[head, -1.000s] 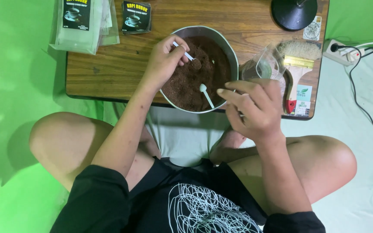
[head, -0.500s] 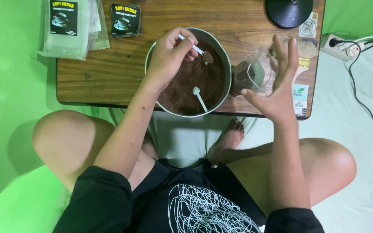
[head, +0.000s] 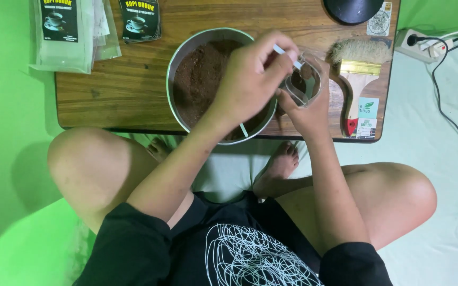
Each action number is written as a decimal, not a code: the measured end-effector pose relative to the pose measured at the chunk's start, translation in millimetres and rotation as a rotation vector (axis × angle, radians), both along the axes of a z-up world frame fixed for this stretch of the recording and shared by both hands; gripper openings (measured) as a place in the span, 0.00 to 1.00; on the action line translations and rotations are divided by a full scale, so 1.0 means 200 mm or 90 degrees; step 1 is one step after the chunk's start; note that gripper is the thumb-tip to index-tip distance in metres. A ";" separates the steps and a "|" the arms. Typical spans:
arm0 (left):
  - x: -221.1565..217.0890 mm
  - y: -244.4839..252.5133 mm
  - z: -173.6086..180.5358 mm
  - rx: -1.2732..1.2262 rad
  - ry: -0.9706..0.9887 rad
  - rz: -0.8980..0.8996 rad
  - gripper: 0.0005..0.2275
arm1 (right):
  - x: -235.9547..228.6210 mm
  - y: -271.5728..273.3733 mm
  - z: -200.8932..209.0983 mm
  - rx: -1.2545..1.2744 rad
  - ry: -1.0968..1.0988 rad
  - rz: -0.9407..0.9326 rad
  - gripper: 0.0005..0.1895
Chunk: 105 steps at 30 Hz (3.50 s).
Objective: Mixing and inspecting coffee grounds in a bowl using a small spoon and hands while sitting on the floor.
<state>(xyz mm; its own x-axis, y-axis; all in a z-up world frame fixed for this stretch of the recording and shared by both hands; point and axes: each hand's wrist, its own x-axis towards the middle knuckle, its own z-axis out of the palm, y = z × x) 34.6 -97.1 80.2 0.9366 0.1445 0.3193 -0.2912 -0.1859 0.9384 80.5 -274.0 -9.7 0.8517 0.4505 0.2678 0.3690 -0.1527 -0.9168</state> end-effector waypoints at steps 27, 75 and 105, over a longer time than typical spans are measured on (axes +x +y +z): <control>-0.25 0.24 -0.17 -0.040 -0.030 0.196 0.05 | -0.04 -0.02 0.03 0.046 -0.118 0.044 0.49; -0.38 0.47 -0.59 0.665 -0.044 0.110 0.05 | -0.37 0.24 0.09 -0.653 -0.458 0.083 0.19; -0.22 0.48 -0.41 0.489 -0.010 0.147 0.04 | -0.22 0.42 0.18 -0.351 -0.280 0.119 0.17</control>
